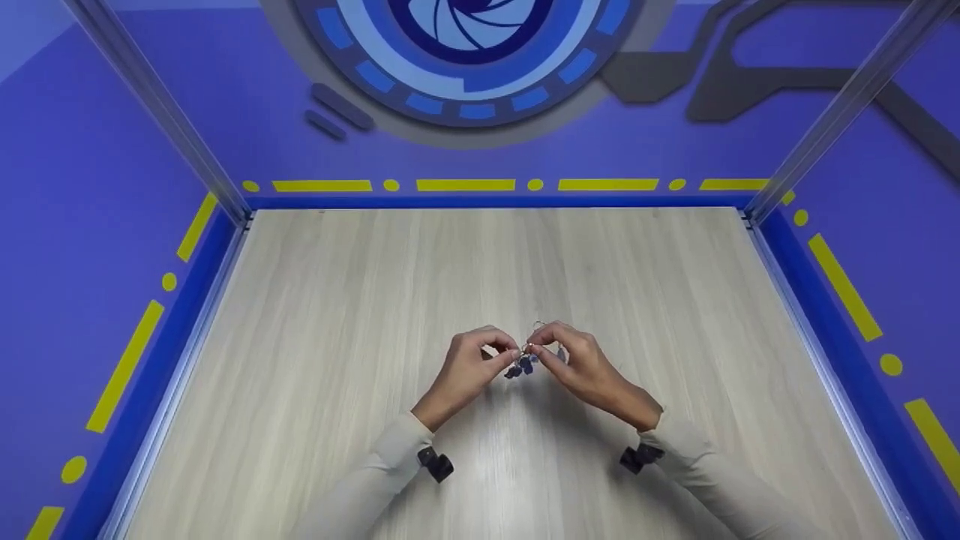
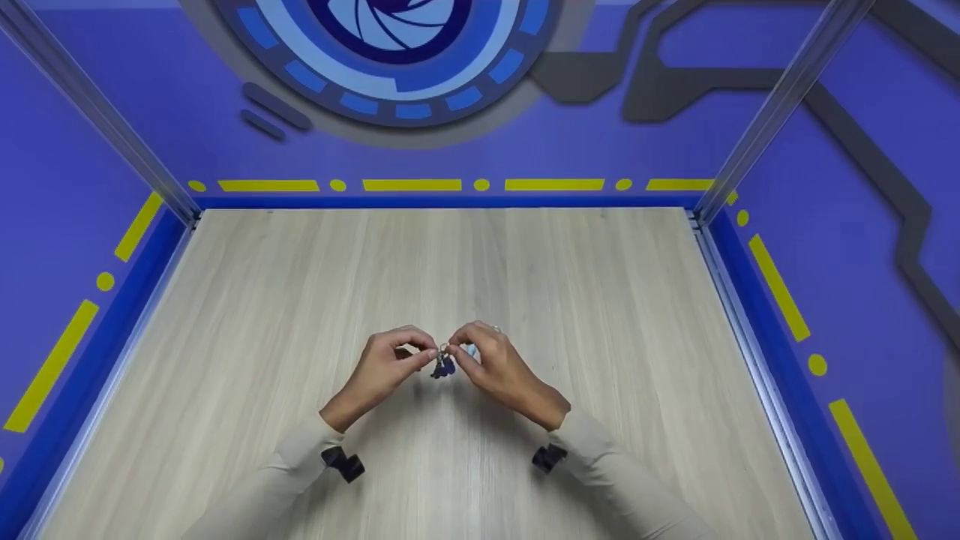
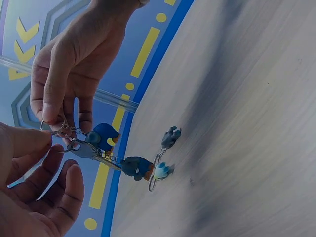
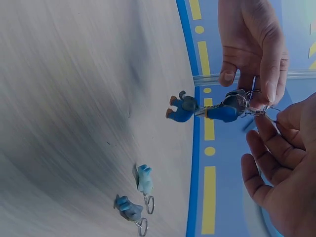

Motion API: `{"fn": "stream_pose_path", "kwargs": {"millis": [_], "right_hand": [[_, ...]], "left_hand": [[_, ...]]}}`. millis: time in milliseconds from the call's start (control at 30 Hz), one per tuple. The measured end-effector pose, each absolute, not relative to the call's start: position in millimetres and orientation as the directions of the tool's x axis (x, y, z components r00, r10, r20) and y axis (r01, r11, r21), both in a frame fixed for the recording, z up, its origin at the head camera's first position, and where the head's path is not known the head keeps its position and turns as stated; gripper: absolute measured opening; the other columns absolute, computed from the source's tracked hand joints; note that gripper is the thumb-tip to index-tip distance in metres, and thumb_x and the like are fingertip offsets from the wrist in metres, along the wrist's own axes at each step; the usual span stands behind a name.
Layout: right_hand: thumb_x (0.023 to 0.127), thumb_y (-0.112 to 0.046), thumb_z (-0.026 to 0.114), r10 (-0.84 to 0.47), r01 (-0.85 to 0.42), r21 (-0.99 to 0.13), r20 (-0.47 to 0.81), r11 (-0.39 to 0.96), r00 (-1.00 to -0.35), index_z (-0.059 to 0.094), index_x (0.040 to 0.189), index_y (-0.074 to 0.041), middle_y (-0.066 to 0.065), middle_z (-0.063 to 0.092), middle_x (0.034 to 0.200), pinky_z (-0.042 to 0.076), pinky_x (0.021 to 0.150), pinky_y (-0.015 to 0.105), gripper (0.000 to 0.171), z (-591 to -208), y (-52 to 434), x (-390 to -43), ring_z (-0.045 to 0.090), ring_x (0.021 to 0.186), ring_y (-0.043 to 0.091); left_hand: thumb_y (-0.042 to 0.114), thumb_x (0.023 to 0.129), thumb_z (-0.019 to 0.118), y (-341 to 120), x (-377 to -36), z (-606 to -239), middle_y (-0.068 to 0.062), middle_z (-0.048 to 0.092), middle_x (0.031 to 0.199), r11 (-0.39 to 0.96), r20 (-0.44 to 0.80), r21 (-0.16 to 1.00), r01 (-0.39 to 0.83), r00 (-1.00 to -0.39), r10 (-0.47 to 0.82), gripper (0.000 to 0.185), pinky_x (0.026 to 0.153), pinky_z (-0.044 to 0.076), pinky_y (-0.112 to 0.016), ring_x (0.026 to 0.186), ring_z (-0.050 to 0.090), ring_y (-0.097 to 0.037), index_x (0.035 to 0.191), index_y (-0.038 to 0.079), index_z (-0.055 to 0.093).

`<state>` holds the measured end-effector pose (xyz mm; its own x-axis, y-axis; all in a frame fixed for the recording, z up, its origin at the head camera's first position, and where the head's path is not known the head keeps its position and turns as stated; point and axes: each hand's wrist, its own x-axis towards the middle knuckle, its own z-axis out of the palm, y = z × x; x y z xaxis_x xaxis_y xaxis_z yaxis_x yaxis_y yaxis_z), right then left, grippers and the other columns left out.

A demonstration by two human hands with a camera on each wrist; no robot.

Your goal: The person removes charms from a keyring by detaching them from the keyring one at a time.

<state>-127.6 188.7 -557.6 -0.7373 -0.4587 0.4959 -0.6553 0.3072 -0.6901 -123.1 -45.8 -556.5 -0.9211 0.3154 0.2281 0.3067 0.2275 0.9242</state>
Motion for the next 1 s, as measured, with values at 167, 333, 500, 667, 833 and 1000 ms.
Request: {"fn": "stream_pose_path", "kwargs": {"millis": [167,333,500,667,833,1000], "right_hand": [[0.103,0.001,0.075,-0.463,-0.651,-0.690,0.486,0.317,-0.741,0.073,0.110,-0.006,0.001,0.078,0.105,0.063,0.084,0.052,0.009,-557.3,189.5,-126.7,0.077,0.099,0.022],[0.102,0.005,0.075,-0.463,-0.654,-0.692,0.492,0.307,-0.737,0.073,0.109,-0.005,0.002,0.078,0.105,0.063,0.083,0.050,0.012,-558.1,189.7,-126.5,0.077,0.097,0.026],[0.101,0.006,0.075,-0.462,-0.671,-0.677,0.512,0.302,-0.724,0.072,0.108,-0.004,0.003,0.078,0.104,0.062,0.084,0.049,0.012,-560.6,189.7,-127.3,0.077,0.096,0.027],[0.099,0.008,0.075,-0.465,-0.687,-0.661,0.528,0.300,-0.711,0.072,0.109,-0.003,0.005,0.077,0.103,0.062,0.085,0.042,0.014,-561.3,189.9,-127.7,0.076,0.094,0.030],[0.099,0.008,0.076,-0.479,-0.714,-0.628,0.546,0.310,-0.688,0.072,0.108,-0.002,0.006,0.077,0.103,0.062,0.084,0.041,0.014,-560.3,190.2,-128.7,0.075,0.095,0.028],[0.099,0.009,0.074,-0.497,-0.738,-0.593,0.558,0.321,-0.664,0.072,0.108,0.000,0.006,0.076,0.104,0.062,0.081,0.051,0.013,-558.6,190.3,-128.8,0.074,0.097,0.028]], "left_hand": [[0.008,0.101,0.080,-46.4,-121.9,-556.9,0.003,0.077,0.097,0.257,0.222,0.914,0.313,-0.918,0.329,0.004,0.076,0.059,-0.029,0.089,0.069,-0.010,0.101,0.005,0.083],[0.009,0.101,0.080,-47.1,-122.0,-560.1,0.002,0.079,0.096,0.256,0.229,0.912,0.321,-0.915,0.331,0.004,0.076,0.061,-0.036,0.087,0.070,-0.010,0.100,0.007,0.084],[0.008,0.099,0.081,-46.5,-121.4,-560.9,0.002,0.080,0.096,0.268,0.237,0.905,0.332,-0.914,0.330,0.004,0.073,0.060,-0.030,0.087,0.071,-0.010,0.100,0.008,0.085],[0.006,0.099,0.081,-46.4,-120.5,-562.3,0.003,0.080,0.095,0.274,0.266,0.893,0.358,-0.909,0.322,0.005,0.071,0.059,-0.026,0.087,0.071,-0.010,0.099,0.010,0.085],[0.003,0.098,0.081,-45.3,-120.9,-563.1,0.005,0.080,0.093,0.270,0.311,0.879,0.392,-0.902,0.300,0.008,0.070,0.059,-0.027,0.085,0.071,-0.008,0.096,0.010,0.085],[0.004,0.097,0.082,-44.5,-121.1,-561.9,0.006,0.079,0.091,0.277,0.327,0.870,0.408,-0.898,0.294,0.008,0.071,0.058,-0.025,0.083,0.070,-0.006,0.095,0.011,0.085]]}}
